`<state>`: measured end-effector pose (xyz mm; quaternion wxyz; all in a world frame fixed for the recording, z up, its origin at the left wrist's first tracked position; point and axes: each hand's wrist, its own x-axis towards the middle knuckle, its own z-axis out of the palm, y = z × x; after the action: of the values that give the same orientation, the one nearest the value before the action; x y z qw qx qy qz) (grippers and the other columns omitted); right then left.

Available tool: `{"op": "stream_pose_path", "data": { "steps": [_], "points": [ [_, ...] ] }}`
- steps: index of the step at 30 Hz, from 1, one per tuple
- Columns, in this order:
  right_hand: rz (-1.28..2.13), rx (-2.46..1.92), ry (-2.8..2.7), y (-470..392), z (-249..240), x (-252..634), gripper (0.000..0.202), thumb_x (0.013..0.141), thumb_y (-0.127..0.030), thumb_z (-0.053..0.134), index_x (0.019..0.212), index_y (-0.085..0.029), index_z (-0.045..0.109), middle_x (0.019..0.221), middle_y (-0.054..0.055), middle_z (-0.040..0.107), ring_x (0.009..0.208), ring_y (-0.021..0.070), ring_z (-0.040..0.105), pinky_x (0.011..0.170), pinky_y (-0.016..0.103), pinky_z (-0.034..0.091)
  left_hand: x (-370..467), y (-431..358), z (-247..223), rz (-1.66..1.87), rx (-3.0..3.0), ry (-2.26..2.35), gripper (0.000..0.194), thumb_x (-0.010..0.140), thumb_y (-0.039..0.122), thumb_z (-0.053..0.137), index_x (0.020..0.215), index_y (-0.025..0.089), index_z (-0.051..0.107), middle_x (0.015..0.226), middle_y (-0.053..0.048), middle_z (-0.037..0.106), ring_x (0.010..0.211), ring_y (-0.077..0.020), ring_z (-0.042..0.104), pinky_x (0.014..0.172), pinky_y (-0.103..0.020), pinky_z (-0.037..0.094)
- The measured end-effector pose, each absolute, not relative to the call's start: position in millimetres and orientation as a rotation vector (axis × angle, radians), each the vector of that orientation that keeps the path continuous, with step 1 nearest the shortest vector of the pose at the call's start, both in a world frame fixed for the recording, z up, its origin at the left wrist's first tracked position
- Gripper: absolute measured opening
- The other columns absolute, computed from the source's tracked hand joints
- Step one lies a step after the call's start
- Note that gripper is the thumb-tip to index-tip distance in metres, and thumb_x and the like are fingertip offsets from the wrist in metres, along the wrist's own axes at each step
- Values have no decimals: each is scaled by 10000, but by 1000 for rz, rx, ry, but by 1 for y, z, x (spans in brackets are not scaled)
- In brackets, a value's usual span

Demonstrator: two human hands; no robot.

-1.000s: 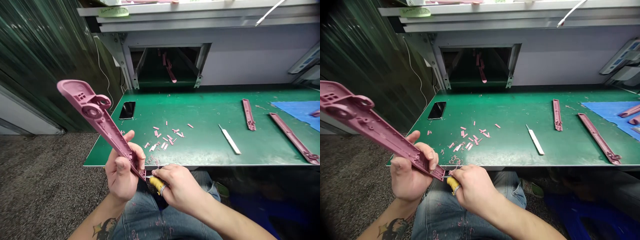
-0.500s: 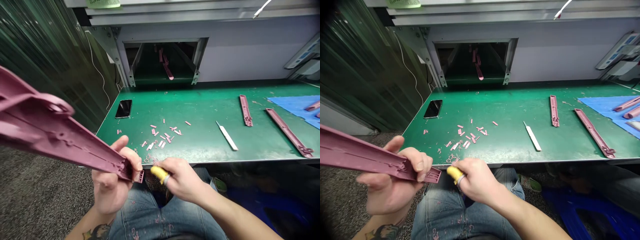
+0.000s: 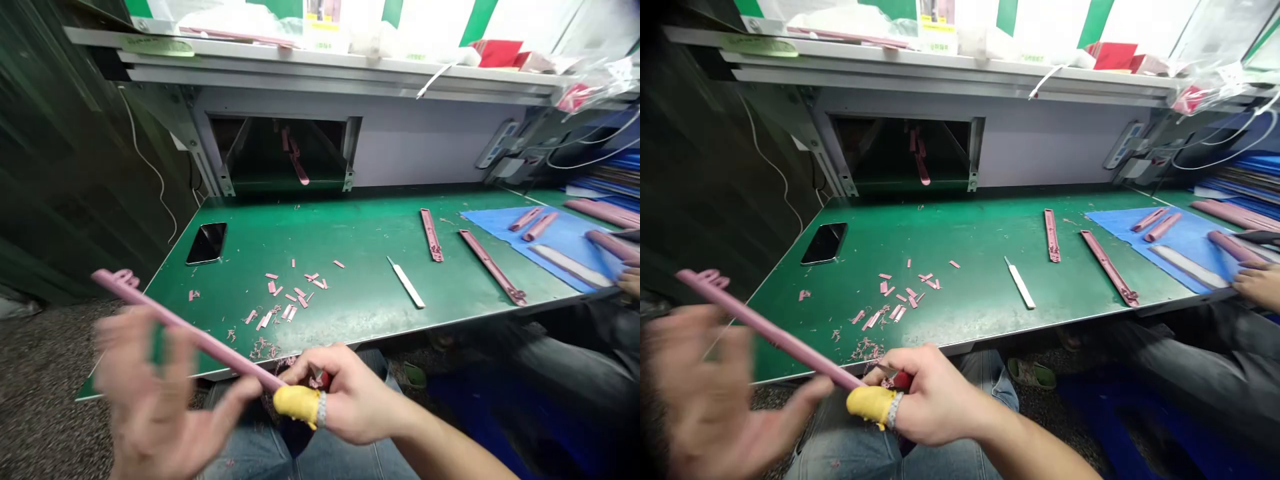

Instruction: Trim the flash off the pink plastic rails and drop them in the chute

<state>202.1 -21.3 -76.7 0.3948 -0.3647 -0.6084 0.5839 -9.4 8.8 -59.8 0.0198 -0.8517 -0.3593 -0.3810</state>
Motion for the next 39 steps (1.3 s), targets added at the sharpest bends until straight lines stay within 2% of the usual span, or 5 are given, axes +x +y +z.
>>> {"op": "stream_pose_path", "data": {
  "steps": [7, 14, 20, 27, 39],
  "points": [
    [1567, -840, -1709, -5, -59, 244, 270, 922, -401, 507, 1067, -179, 556, 832, 20, 588, 690, 110, 548, 671, 249, 472, -23, 13, -51, -611, -2962, -713, 507, 909, 219, 511, 1405, 217, 406, 1121, -84, 666, 907, -194, 637, 701, -295, 530],
    [611, -1041, -2253, -10, -68, 232, 336, 937, -481, 455, 1049, -190, 578, 813, 24, 612, 689, 130, 528, 594, 230, 367, -38, 26, -27, -356, -2812, -649, 487, 912, 88, 404, 1355, 281, 469, 1352, -45, 554, 1313, -258, 422, 1059, -508, 374],
    [-94, -1035, -2384, -3, -76, 209, 371, 911, -476, 500, 678, -187, 510, 594, -12, 490, 517, 110, 372, 477, 278, 149, -30, 27, -7, -269, -2803, -482, 471, 899, 92, 389, 1323, 263, 501, 1315, -30, 588, 1321, -286, 408, 1106, -574, 269],
    [-164, -983, -2465, 2, -73, 211, 282, 925, -370, 502, 706, -196, 466, 620, -17, 489, 541, 117, 345, 497, 286, 152, -32, 23, -7, -446, -2917, -550, 512, 875, 38, 379, 1308, 275, 515, 1244, -30, 638, 1284, -277, 462, 1124, -565, 217],
    [-185, -917, -2349, -2, -63, 214, 365, 982, -230, 287, 666, -188, 464, 588, -2, 440, 531, 135, 318, 496, 296, 201, -40, -8, -28, -631, -2825, -820, 585, 858, 146, 545, 1420, 210, 394, 1235, -79, 632, 1088, -236, 594, 915, -383, 486]
  ]
}}
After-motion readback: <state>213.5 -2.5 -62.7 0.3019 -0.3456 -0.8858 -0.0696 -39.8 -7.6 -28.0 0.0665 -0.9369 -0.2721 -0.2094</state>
